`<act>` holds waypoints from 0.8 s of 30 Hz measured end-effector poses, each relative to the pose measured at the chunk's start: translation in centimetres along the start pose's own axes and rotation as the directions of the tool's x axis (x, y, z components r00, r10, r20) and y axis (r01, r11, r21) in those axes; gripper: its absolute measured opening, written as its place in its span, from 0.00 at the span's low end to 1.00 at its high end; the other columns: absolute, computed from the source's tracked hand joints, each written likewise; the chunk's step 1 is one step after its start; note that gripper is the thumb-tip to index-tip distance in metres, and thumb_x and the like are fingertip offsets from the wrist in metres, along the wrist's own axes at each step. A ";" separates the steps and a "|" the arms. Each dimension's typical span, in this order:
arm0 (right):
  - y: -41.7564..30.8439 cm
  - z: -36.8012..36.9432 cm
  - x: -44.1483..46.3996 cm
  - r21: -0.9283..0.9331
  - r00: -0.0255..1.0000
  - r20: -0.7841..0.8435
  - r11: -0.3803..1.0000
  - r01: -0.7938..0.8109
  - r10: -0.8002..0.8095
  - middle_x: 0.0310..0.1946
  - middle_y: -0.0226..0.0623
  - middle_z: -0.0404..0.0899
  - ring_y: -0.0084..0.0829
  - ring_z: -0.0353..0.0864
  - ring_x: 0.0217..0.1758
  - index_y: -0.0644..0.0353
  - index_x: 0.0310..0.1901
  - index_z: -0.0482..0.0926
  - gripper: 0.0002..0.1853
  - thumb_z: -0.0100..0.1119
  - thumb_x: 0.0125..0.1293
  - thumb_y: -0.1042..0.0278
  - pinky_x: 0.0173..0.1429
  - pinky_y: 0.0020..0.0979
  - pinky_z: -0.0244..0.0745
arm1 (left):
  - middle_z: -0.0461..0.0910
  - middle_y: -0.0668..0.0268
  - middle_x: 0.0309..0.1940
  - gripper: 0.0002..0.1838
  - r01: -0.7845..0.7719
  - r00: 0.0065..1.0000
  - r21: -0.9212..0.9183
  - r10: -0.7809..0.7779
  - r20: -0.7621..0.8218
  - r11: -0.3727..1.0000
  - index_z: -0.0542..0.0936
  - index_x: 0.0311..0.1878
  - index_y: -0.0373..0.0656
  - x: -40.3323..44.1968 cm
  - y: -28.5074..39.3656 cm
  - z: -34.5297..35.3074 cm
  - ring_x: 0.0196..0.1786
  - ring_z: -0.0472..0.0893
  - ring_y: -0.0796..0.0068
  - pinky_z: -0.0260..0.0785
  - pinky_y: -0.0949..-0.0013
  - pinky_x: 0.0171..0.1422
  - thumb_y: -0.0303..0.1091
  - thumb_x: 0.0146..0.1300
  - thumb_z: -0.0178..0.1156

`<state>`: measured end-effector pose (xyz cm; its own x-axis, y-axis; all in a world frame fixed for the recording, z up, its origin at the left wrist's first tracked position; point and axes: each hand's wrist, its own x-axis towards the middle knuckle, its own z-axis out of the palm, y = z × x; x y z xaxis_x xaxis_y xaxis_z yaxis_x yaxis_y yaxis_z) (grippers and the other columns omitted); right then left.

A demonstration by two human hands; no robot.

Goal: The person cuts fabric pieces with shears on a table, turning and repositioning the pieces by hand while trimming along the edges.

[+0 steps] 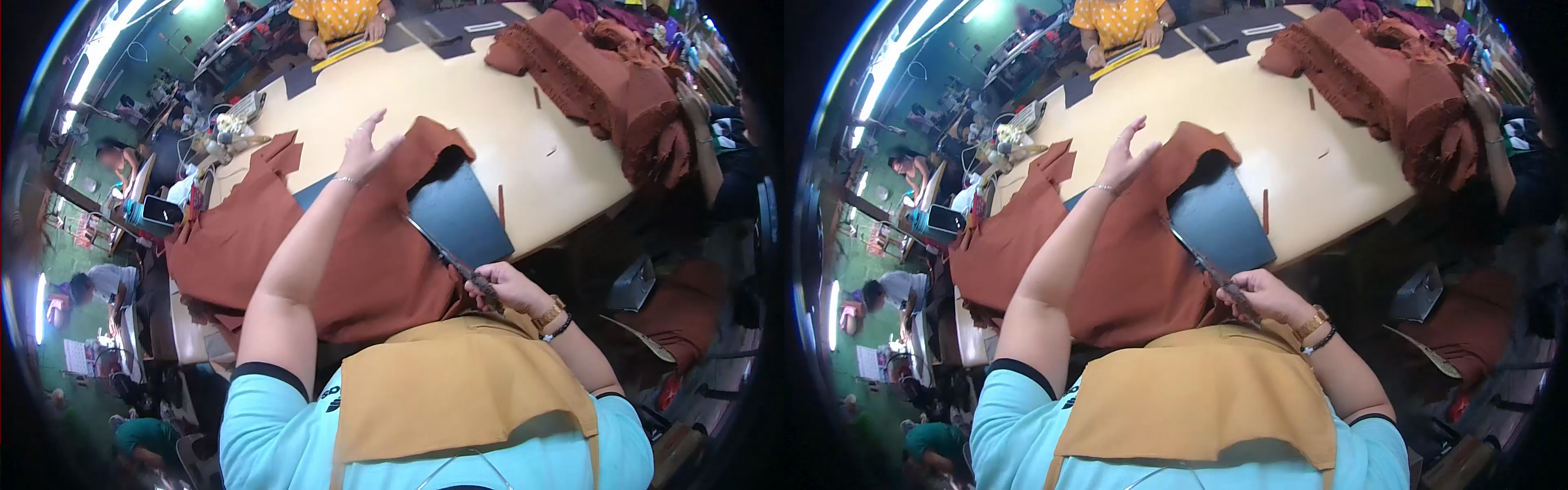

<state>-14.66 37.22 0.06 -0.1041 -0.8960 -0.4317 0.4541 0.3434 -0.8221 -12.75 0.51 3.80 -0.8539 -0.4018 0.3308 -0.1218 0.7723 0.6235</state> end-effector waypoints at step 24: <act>0.2 0.2 0.3 0.019 0.999 -0.029 1.000 0.022 -0.022 0.23 0.24 0.76 0.16 0.76 0.24 0.56 0.31 0.76 0.15 0.63 0.66 0.54 0.28 0.19 0.70 | 0.45 0.54 0.77 0.62 -0.183 0.913 0.516 -0.050 0.405 0.837 0.53 0.76 0.51 -14.5 0.5 -2.5 0.79 0.42 0.50 0.36 0.37 0.76 0.80 0.44 0.57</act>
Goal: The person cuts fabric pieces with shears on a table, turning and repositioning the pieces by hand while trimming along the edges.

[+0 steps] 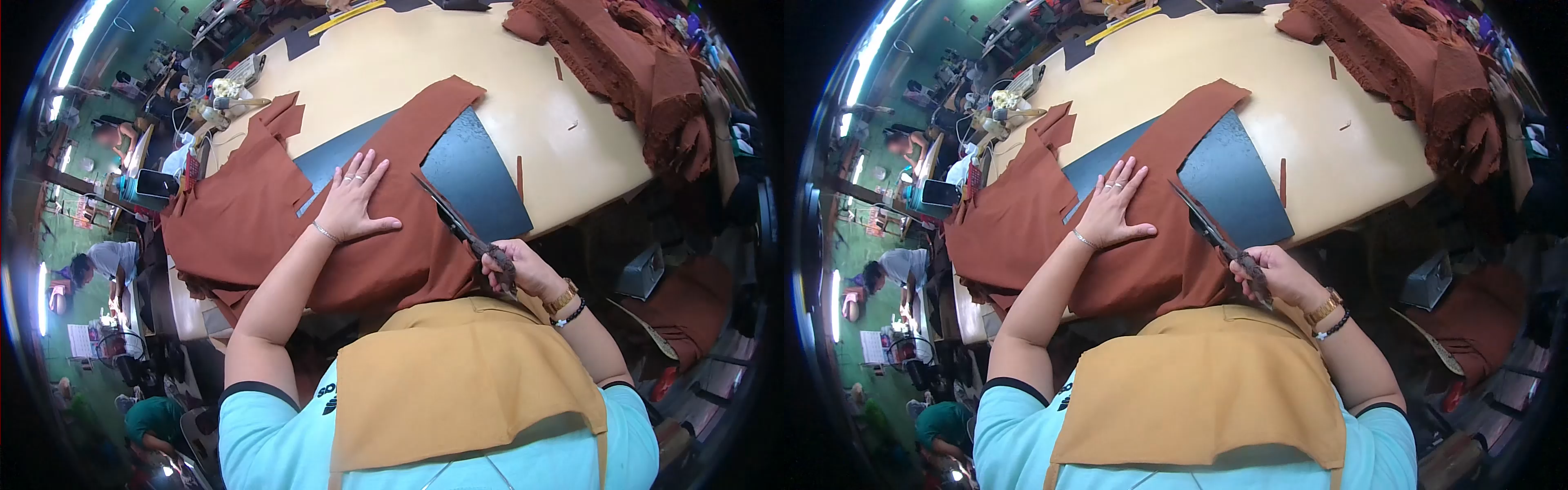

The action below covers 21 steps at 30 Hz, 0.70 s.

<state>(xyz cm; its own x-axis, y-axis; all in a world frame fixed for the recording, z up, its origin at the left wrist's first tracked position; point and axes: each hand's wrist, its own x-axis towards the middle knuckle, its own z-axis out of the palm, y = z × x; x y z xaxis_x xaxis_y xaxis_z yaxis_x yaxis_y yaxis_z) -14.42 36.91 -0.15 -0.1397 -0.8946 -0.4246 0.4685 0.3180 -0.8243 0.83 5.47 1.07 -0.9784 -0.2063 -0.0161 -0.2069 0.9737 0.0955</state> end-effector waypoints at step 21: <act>0.3 0.7 0.0 0.072 0.999 -0.035 0.997 0.031 -0.029 0.25 0.23 0.75 0.16 0.76 0.25 0.57 0.31 0.76 0.14 0.63 0.66 0.55 0.30 0.19 0.73 | 0.45 0.49 0.76 0.59 0.162 0.986 -0.008 -0.162 -0.045 0.987 0.54 0.76 0.49 -2.1 4.4 0.8 0.78 0.45 0.46 0.37 0.33 0.74 0.80 0.48 0.54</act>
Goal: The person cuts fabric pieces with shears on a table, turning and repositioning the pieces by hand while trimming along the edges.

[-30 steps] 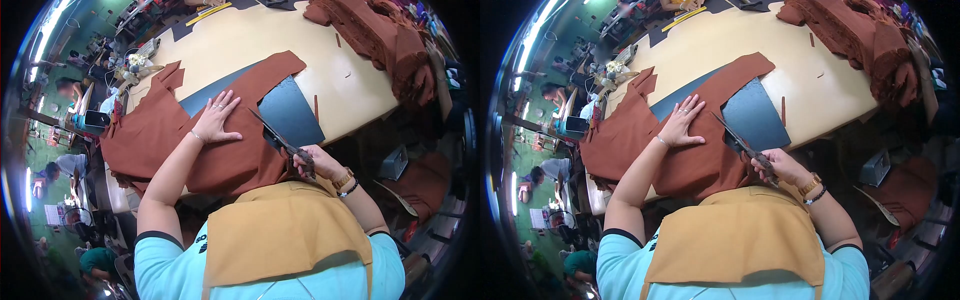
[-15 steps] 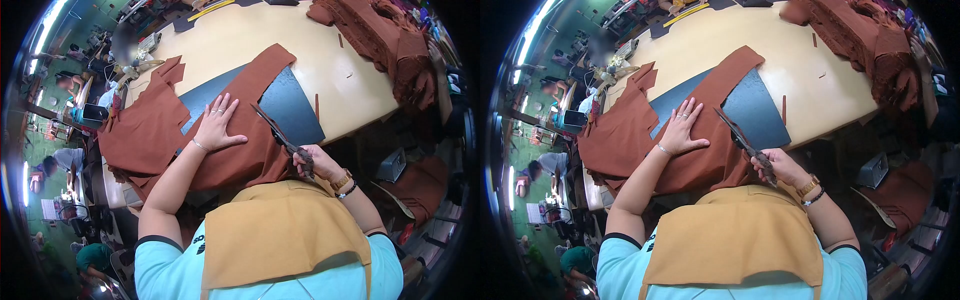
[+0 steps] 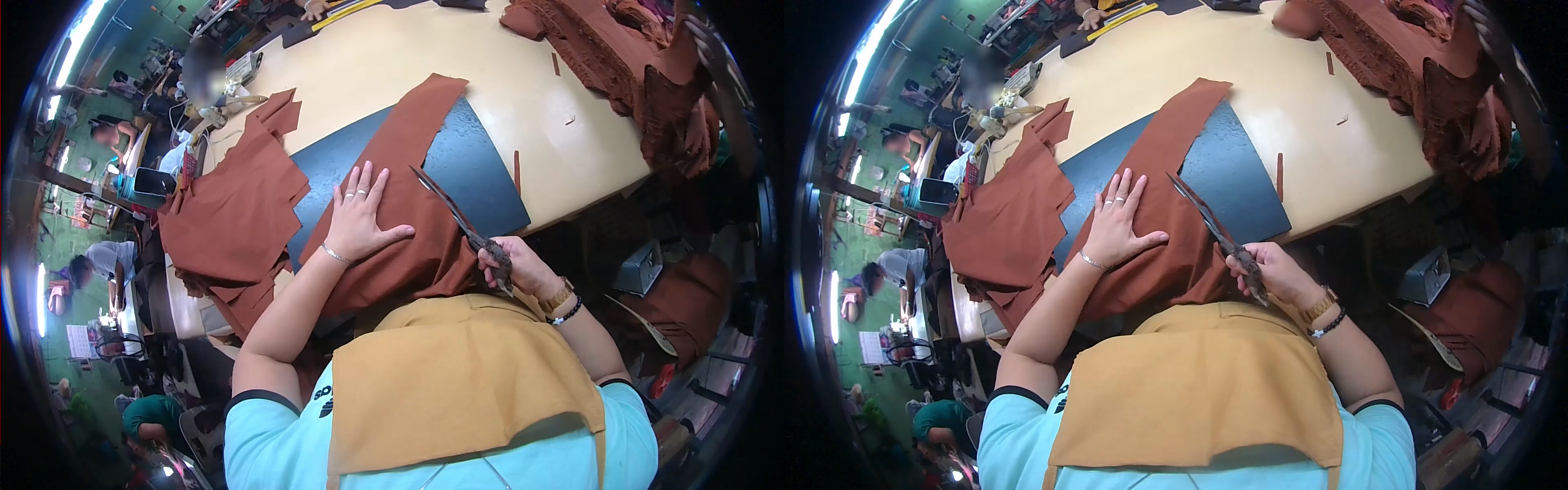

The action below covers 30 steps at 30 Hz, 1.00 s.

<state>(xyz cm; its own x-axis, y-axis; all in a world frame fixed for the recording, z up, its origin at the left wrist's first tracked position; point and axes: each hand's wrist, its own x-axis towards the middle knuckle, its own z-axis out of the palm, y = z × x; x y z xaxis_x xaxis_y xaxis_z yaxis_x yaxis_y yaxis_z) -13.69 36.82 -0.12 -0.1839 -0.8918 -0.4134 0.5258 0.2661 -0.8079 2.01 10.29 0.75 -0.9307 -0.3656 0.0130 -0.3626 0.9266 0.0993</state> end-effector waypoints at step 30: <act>-0.2 0.1 0.0 -0.041 1.000 -0.003 0.999 0.005 -0.005 0.22 0.22 0.75 0.14 0.75 0.24 0.55 0.31 0.76 0.15 0.63 0.65 0.53 0.30 0.18 0.71 | 0.44 0.57 0.78 0.55 -0.188 0.981 0.093 0.183 0.060 0.978 0.51 0.77 0.51 4.0 -2.0 -0.4 0.79 0.44 0.52 0.39 0.30 0.72 0.77 0.54 0.50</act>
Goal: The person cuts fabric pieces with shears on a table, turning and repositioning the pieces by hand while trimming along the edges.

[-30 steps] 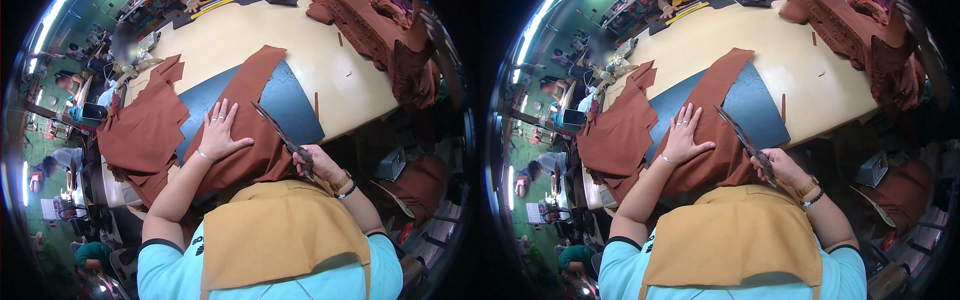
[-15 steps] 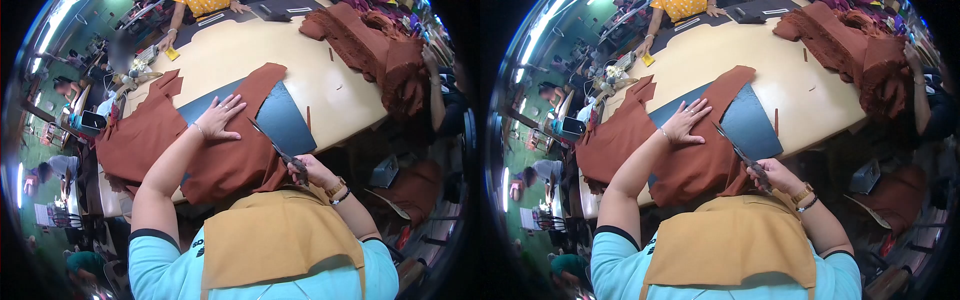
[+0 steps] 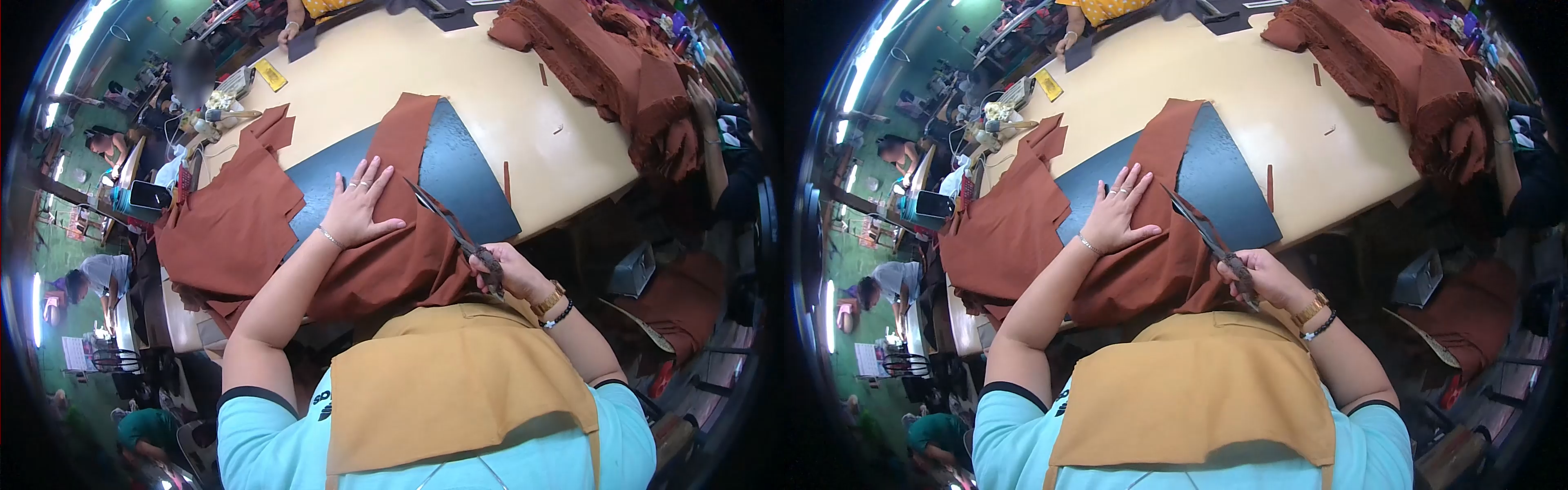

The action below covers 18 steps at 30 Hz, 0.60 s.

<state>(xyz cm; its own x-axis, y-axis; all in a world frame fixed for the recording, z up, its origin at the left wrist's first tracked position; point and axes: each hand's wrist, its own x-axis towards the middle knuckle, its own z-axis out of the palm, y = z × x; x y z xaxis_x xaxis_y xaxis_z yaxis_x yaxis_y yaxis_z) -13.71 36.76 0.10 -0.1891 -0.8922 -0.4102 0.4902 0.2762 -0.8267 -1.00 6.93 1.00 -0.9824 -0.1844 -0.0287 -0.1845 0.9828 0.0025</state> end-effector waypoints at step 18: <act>0.4 0.1 -0.5 0.013 0.999 -0.028 0.999 0.042 -0.042 0.23 0.21 0.75 0.14 0.76 0.24 0.56 0.33 0.77 0.14 0.64 0.66 0.54 0.29 0.19 0.73 | 0.50 0.57 0.76 0.45 0.272 0.949 -0.084 -0.281 -0.141 0.959 0.57 0.75 0.51 -1.6 4.5 1.8 0.78 0.49 0.53 0.39 0.25 0.70 0.69 0.61 0.50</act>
<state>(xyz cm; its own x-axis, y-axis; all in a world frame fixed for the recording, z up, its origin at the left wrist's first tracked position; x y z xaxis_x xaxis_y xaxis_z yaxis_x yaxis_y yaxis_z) -13.36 37.27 0.04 -0.2331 -0.8925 -0.3862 0.4932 0.2338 -0.8379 -0.19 11.69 -0.70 -0.8846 -0.4526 0.1125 -0.4462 0.8915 0.0784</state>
